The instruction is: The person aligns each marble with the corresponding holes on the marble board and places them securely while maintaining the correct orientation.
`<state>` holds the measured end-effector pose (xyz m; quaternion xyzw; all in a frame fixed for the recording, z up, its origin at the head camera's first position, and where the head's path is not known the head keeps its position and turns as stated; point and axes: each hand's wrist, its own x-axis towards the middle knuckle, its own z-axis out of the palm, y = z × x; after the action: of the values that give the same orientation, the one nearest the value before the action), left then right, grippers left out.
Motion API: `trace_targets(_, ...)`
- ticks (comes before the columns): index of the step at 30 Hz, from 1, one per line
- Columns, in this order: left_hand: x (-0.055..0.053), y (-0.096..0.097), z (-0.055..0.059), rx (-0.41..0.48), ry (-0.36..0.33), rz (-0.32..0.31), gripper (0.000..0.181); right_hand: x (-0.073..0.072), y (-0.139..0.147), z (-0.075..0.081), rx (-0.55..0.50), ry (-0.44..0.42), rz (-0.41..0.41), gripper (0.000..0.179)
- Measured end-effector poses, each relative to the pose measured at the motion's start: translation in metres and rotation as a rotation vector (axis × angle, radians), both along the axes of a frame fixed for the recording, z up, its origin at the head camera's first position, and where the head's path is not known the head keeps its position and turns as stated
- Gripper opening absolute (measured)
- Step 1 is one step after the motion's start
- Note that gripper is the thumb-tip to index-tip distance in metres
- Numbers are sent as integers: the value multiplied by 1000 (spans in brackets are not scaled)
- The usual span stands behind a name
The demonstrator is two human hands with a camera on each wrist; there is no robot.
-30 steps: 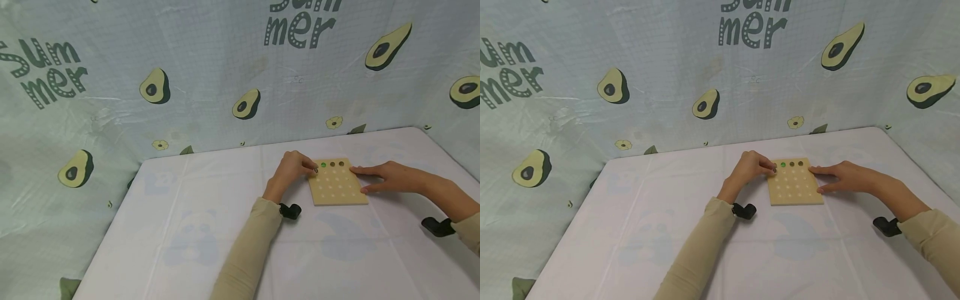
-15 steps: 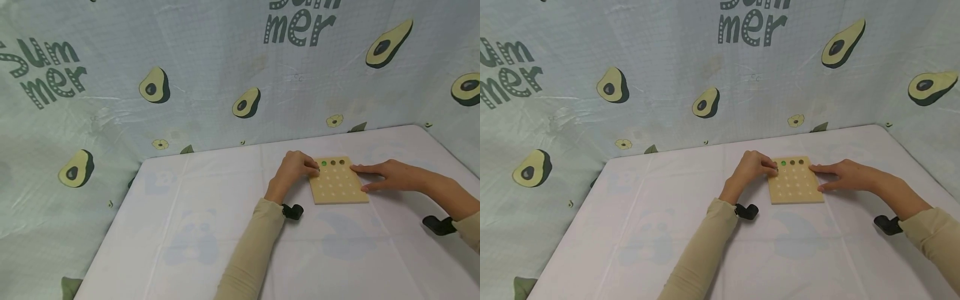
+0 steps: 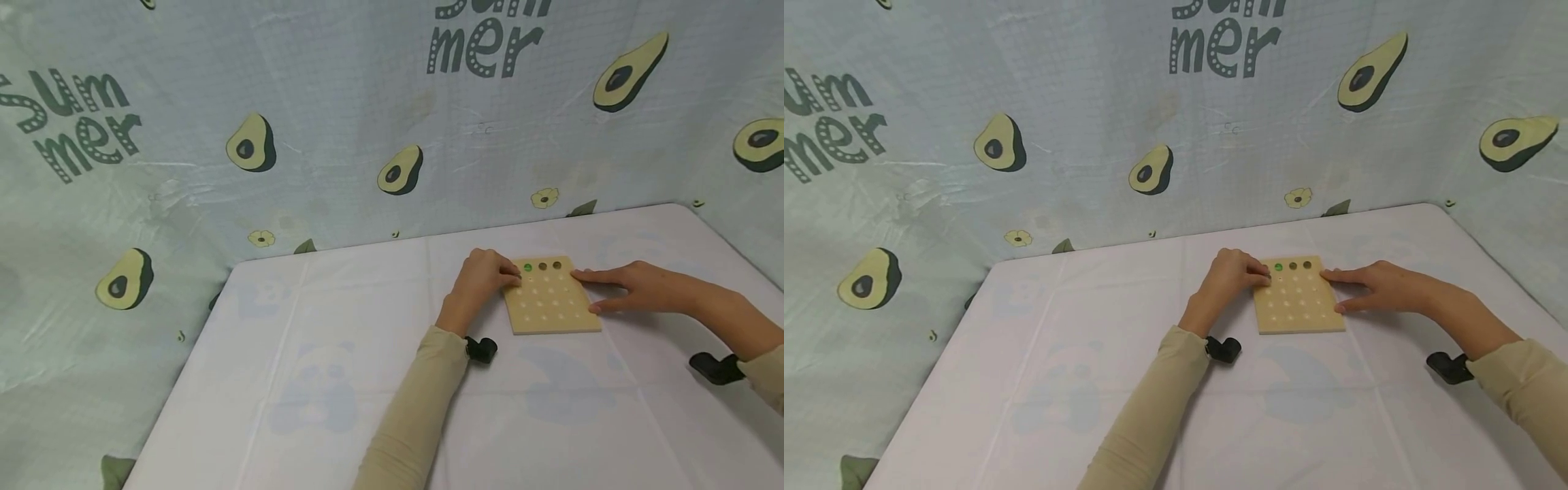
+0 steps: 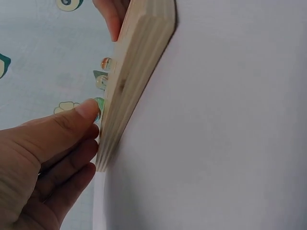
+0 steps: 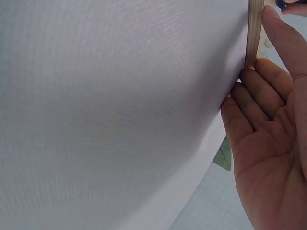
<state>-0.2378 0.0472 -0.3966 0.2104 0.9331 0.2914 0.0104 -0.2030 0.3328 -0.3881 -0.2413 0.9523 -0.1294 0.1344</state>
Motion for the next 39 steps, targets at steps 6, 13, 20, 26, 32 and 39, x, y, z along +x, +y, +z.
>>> trace_targets(6,-2,-2,0,-15,-25,8,23,0,0,0,14,4,-11,80)
trace_targets(13,-5,-10,1,-12,-26,-62,23,2,-1,-4,10,-11,-17,81)
trace_targets(20,-12,-36,12,-44,-55,-70,22,1,0,-5,-1,4,-6,81)
trace_targets(26,-19,-74,22,-34,-86,-135,30,-1,0,-3,10,8,-10,81)
trace_targets(32,-27,-104,24,-14,-148,-205,28,-1,0,-2,7,-5,-10,81)
trace_targets(39,-38,-118,14,-26,-182,-313,26,-1,-1,-3,7,-6,-13,81)
